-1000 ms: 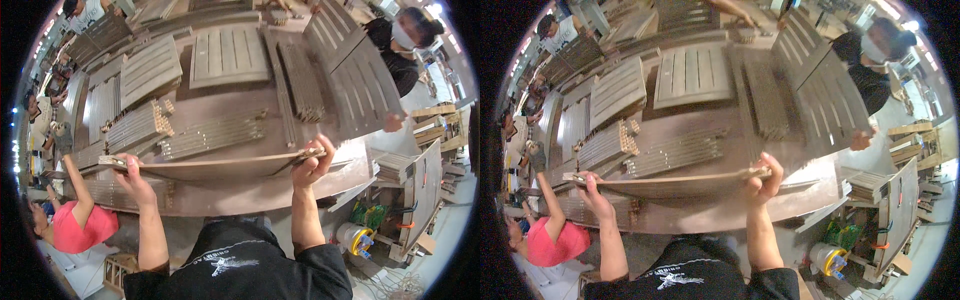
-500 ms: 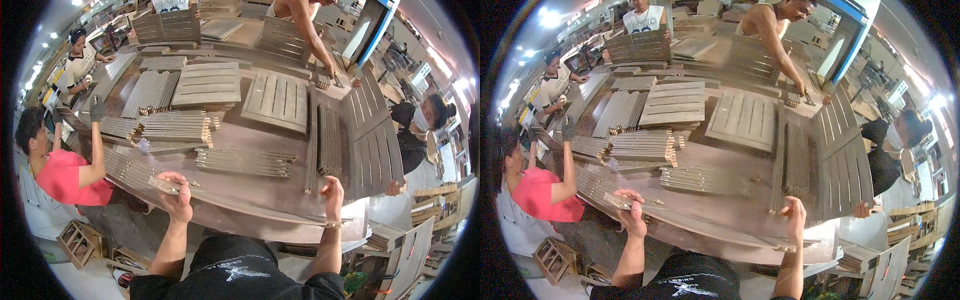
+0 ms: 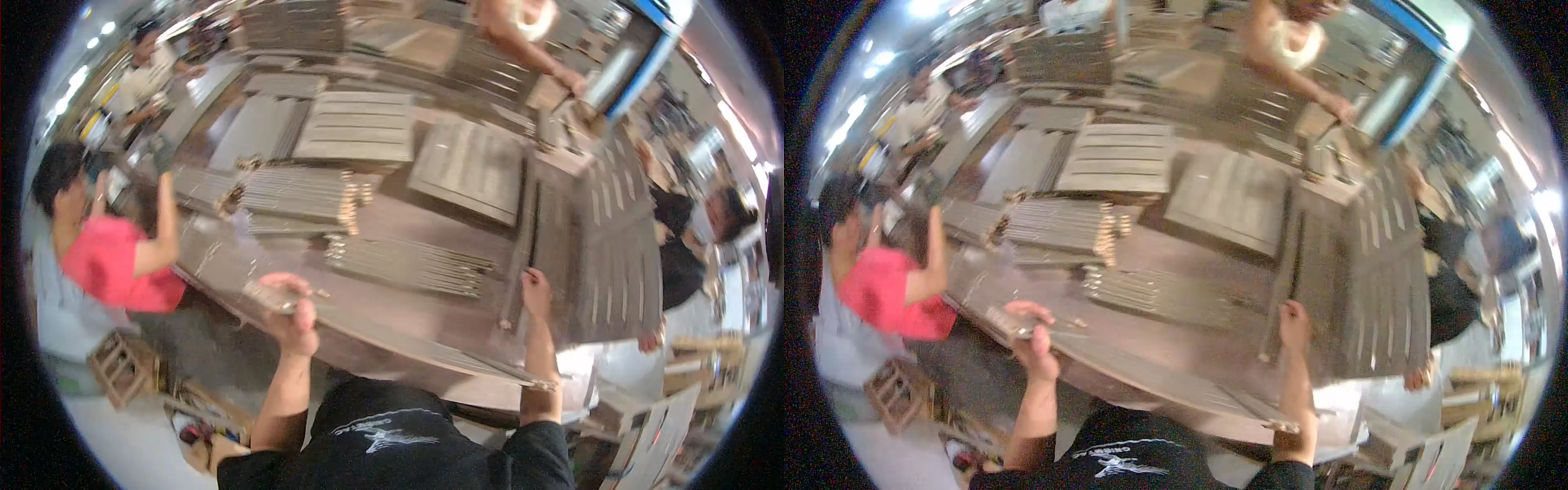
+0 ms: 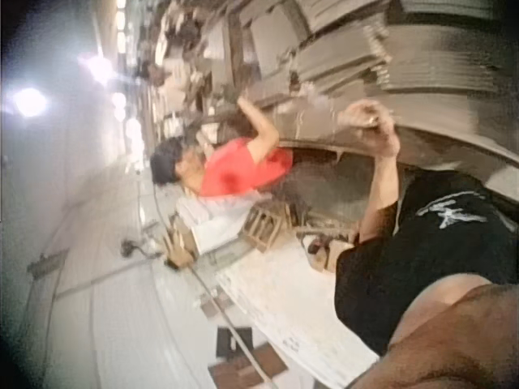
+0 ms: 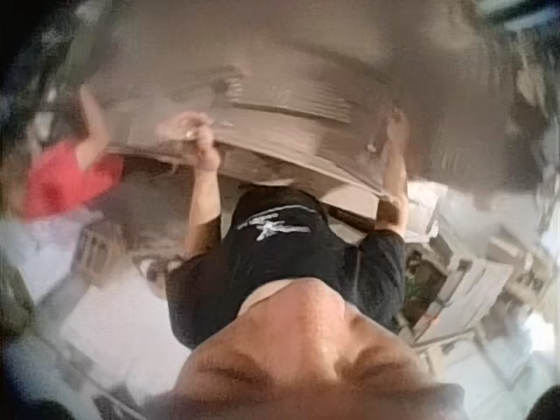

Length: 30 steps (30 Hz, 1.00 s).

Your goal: The person picks up large wooden slats from a table and aligns them with a frame component by hand, fitting the pieces together before moving the assembly aside.

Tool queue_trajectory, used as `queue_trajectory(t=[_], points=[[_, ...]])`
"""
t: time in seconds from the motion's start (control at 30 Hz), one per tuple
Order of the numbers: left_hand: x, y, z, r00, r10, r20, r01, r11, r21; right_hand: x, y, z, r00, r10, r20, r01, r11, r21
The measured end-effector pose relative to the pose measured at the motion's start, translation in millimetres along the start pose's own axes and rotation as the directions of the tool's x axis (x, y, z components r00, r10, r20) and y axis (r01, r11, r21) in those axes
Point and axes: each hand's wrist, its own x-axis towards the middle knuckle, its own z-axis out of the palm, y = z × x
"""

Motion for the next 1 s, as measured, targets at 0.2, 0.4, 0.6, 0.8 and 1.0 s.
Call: queue_trajectory(t=[0.2, 0.4, 0.6, 0.8, 1.0], points=[[3, 0, 2, 1.0, -0.002, 0.012, 0.002, 0.999, -0.046, 19, 6, -39, 0.993, -0.084, 0.085, 0.068, 0.983, 0.168], [8, -8, 5, 0.997, 0.065, 0.037, -0.064, 0.997, -0.035, -4, -128, -126, 0.961, -0.271, 0.058, 0.268, 0.962, 0.054], [21, -7, 2, 0.996, 0.013, 0.093, -0.011, 1.0, -0.021, -57, -290, -187, 0.834, -0.545, 0.084, 0.55, 0.834, -0.051], [13, -9, -1, 0.988, -0.131, 0.085, 0.135, 0.99, -0.044, -87, -348, -204, 0.629, -0.756, 0.183, 0.777, 0.604, -0.174], [12, -9, -9, 0.985, 0.099, 0.139, -0.108, 0.992, 0.063, -75, -329, -205, 0.705, -0.694, 0.145, 0.709, 0.684, -0.174]])
